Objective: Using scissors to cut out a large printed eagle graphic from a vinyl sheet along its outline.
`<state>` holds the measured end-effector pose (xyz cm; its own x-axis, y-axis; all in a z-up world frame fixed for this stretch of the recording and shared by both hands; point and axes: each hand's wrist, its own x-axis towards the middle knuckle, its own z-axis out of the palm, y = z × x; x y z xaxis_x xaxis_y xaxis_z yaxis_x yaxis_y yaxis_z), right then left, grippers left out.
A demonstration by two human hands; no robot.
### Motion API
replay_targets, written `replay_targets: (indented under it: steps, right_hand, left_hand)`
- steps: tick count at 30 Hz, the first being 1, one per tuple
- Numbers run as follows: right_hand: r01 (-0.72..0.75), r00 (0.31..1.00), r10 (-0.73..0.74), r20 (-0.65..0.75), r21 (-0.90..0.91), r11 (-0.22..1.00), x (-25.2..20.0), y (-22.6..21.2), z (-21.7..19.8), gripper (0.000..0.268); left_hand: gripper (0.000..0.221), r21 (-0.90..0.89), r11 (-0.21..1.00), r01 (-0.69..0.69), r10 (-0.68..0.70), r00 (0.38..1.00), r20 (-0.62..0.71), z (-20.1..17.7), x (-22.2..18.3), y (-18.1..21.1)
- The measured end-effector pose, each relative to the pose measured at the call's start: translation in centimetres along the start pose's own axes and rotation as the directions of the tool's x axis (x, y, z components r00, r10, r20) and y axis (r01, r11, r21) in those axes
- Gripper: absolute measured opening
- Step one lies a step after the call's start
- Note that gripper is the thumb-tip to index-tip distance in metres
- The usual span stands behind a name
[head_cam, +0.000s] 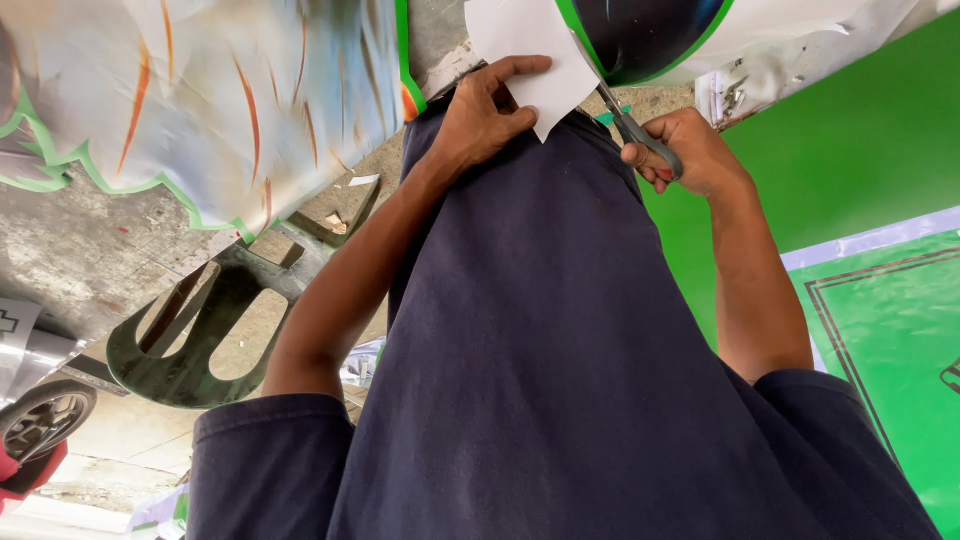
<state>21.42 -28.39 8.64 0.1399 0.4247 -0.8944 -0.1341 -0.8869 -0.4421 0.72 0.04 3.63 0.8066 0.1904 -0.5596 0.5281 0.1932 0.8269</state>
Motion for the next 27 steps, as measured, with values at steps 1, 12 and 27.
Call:
replay_targets:
  steps: [1,12,27]
  right_hand:
    - [0.000,1.000,0.000,-0.001,0.002,1.000,0.1,0.1,0.1,0.046]
    - [0.051,0.999,-0.051,0.008,0.001,0.999,-0.2,0.1,0.2,0.051]
    - [0.077,0.993,-0.091,0.072,0.181,0.980,2.2,-1.2,0.3,0.045]
  left_hand:
    - [0.060,0.001,1.000,0.000,0.000,1.000,0.002,0.0,0.0,-0.2]
    - [0.050,-0.055,0.998,0.014,-0.025,0.979,-0.203,1.2,0.4,-0.8]
    - [0.052,-0.079,0.997,-0.024,0.006,0.975,-0.222,1.2,0.2,-0.6]
